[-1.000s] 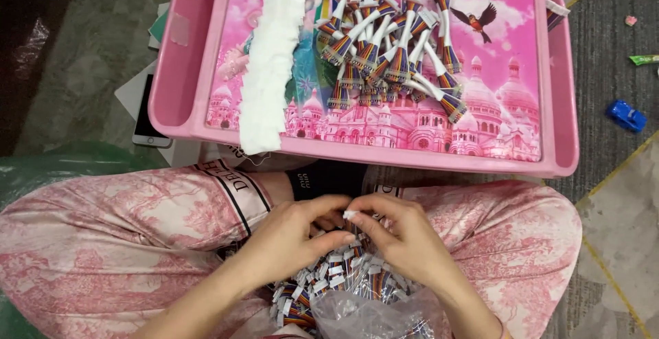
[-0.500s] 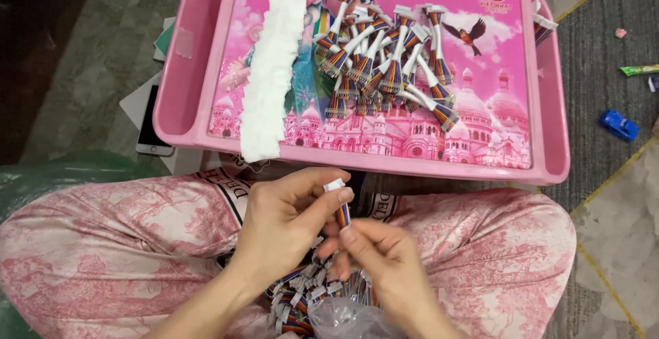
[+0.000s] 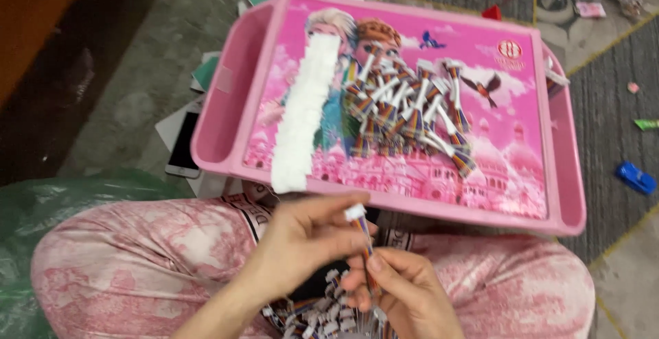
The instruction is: Wrapping small electronic wire connectors with white adhesive tape or paper on a pink tray.
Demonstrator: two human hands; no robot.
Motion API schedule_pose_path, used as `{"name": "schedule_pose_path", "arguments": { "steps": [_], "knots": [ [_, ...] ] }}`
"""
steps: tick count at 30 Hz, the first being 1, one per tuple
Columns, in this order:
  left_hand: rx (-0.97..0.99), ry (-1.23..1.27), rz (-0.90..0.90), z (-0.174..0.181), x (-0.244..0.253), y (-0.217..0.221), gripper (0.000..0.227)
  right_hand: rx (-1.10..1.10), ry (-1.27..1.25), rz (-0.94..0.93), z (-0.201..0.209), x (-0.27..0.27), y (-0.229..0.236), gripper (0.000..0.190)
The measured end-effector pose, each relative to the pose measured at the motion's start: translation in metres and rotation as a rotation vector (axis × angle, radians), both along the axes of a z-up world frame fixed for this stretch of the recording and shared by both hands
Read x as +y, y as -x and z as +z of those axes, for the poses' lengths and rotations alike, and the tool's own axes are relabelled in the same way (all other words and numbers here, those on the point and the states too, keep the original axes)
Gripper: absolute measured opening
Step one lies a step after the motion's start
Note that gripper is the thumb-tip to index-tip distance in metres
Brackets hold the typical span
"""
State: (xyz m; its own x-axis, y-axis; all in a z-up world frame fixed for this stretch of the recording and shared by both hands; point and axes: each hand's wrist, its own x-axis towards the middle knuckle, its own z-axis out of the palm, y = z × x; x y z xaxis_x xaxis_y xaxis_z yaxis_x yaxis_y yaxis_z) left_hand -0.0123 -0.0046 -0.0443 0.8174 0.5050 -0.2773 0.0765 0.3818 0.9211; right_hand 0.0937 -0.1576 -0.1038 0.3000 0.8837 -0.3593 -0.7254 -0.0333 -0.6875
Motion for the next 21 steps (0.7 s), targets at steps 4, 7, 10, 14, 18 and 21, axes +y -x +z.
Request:
{"name": "schedule_pose_path", "arguments": {
  "steps": [4, 7, 10, 14, 18, 21],
  "knots": [
    [-0.163, -0.022, -0.183, -0.020, 0.000, 0.016, 0.018, 0.050, -0.037, 0.245, -0.006, 0.002, -0.016, 0.024],
    [-0.158, -0.166, -0.158, -0.019, 0.003, 0.022, 0.005, 0.231, 0.032, 0.399, -0.004, 0.007, -0.020, 0.022],
    [-0.145, -0.302, -0.158, -0.011, 0.009, 0.022, 0.005, 0.319, 0.018, 0.420, 0.006, 0.018, -0.025, 0.018],
    [-0.108, -0.483, -0.153, 0.016, 0.032, 0.017, 0.009, -0.287, 0.025, 0.269, 0.029, 0.038, -0.031, 0.023],
    [0.282, -1.097, -0.015, 0.017, 0.091, 0.009, 0.014, -0.659, 0.006, -0.237, 0.044, 0.061, -0.053, 0.014],
    [0.290, -1.215, -0.002, 0.023, 0.112, -0.004, 0.010, -0.718, -0.077, -0.400, 0.038, 0.079, -0.064, 0.020]
  ]
}}
